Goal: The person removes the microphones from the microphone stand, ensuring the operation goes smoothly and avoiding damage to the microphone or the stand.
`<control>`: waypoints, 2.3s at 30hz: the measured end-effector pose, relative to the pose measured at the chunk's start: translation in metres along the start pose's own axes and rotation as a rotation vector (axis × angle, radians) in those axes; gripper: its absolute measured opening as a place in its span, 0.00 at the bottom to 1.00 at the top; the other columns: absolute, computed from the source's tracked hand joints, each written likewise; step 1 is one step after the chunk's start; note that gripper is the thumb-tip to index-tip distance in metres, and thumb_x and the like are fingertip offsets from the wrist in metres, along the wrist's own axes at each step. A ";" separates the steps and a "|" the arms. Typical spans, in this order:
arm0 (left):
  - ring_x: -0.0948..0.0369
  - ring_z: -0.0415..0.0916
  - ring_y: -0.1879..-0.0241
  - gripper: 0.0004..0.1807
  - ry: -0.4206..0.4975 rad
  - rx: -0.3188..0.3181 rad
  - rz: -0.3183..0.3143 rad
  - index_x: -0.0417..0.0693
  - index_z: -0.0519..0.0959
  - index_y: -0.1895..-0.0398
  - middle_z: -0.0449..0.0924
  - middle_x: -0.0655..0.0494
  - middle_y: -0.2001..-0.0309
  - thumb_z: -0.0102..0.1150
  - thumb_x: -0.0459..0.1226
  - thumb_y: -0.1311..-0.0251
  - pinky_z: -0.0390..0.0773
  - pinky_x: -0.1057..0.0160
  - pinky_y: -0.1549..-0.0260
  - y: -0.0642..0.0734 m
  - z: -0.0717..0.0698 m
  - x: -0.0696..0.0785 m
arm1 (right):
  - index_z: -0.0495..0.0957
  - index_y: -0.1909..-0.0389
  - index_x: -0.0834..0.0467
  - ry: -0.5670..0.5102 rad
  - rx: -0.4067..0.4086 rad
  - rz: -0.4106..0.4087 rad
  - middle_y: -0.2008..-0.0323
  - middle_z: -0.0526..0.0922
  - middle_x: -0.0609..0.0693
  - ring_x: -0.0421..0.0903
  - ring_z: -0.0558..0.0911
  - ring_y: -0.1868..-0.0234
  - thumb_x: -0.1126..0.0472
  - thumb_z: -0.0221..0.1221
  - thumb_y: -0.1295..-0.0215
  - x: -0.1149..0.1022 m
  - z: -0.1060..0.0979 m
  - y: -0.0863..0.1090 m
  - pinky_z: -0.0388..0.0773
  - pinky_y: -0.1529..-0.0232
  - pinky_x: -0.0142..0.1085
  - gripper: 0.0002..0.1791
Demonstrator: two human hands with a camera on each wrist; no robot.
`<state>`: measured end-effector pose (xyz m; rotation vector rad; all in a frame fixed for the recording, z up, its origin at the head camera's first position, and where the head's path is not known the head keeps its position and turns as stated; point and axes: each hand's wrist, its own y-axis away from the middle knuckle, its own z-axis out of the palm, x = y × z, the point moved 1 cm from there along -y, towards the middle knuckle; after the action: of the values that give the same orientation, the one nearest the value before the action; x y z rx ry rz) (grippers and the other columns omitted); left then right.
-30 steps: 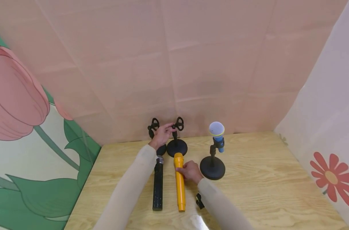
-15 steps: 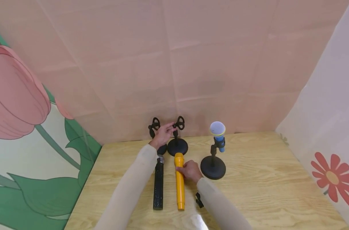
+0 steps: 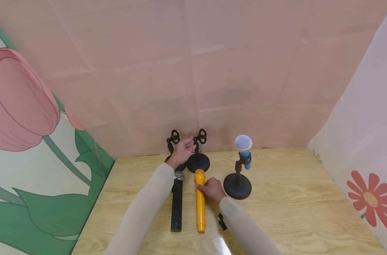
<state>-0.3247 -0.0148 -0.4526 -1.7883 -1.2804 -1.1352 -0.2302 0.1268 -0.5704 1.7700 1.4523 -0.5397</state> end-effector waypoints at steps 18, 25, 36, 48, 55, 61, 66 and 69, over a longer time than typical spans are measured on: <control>0.51 0.82 0.50 0.25 0.020 0.024 0.041 0.34 0.68 0.31 0.80 0.40 0.46 0.57 0.30 0.30 0.79 0.56 0.46 0.017 0.001 -0.022 | 0.84 0.58 0.67 0.072 -0.018 -0.039 0.71 0.85 0.53 0.46 0.79 0.70 0.41 0.67 0.39 0.005 -0.024 0.004 0.77 0.70 0.37 0.30; 0.48 0.80 0.46 0.25 -0.038 -0.026 0.098 0.33 0.70 0.33 0.80 0.38 0.43 0.60 0.33 0.31 0.79 0.55 0.46 0.029 0.000 -0.023 | 0.79 0.46 0.72 0.112 -0.003 -0.192 0.55 0.85 0.62 0.53 0.84 0.57 0.48 0.66 0.35 -0.003 -0.052 0.017 0.83 0.55 0.48 0.31; 0.53 0.81 0.48 0.18 -0.070 -0.076 0.161 0.38 0.79 0.41 0.82 0.43 0.46 0.61 0.34 0.32 0.80 0.63 0.50 0.042 0.012 -0.012 | 0.80 0.46 0.70 0.108 0.042 -0.386 0.57 0.87 0.60 0.55 0.86 0.56 0.49 0.65 0.33 -0.010 -0.091 0.050 0.83 0.55 0.49 0.28; 0.56 0.82 0.49 0.17 -0.007 -0.133 0.178 0.36 0.81 0.44 0.83 0.45 0.47 0.63 0.34 0.33 0.80 0.66 0.50 0.043 0.036 0.005 | 0.82 0.49 0.70 0.084 0.128 -0.420 0.55 0.86 0.63 0.59 0.86 0.54 0.53 0.64 0.32 0.001 -0.147 0.072 0.83 0.55 0.51 0.23; 0.59 0.84 0.52 0.18 -0.020 -0.145 0.215 0.37 0.82 0.44 0.84 0.47 0.47 0.66 0.36 0.36 0.80 0.69 0.53 0.043 0.056 0.013 | 0.82 0.49 0.68 0.103 0.129 -0.361 0.52 0.84 0.65 0.62 0.84 0.52 0.50 0.62 0.30 0.015 -0.184 0.081 0.82 0.56 0.52 0.24; 0.61 0.83 0.51 0.18 0.005 -0.140 0.208 0.39 0.83 0.45 0.84 0.49 0.47 0.67 0.36 0.37 0.80 0.71 0.54 0.041 0.080 0.019 | 0.81 0.48 0.68 0.140 0.192 -0.340 0.52 0.84 0.66 0.64 0.83 0.52 0.47 0.60 0.28 0.023 -0.208 0.082 0.82 0.57 0.54 0.26; 0.64 0.83 0.52 0.17 0.014 -0.139 0.210 0.40 0.83 0.46 0.84 0.49 0.48 0.68 0.35 0.38 0.79 0.73 0.55 0.041 0.095 0.024 | 0.81 0.47 0.68 0.121 0.285 -0.343 0.50 0.83 0.68 0.66 0.82 0.51 0.47 0.59 0.28 0.022 -0.215 0.080 0.81 0.57 0.54 0.27; 0.63 0.83 0.53 0.17 0.017 -0.122 0.210 0.40 0.84 0.47 0.84 0.48 0.48 0.68 0.34 0.38 0.79 0.74 0.55 0.039 0.102 0.026 | 0.81 0.47 0.68 0.085 0.336 -0.375 0.50 0.83 0.67 0.66 0.82 0.50 0.48 0.61 0.30 0.021 -0.217 0.077 0.82 0.59 0.44 0.26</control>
<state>-0.2559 0.0712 -0.4719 -1.9464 -1.0051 -1.1268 -0.1828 0.3043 -0.4303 1.7932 1.8552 -0.9583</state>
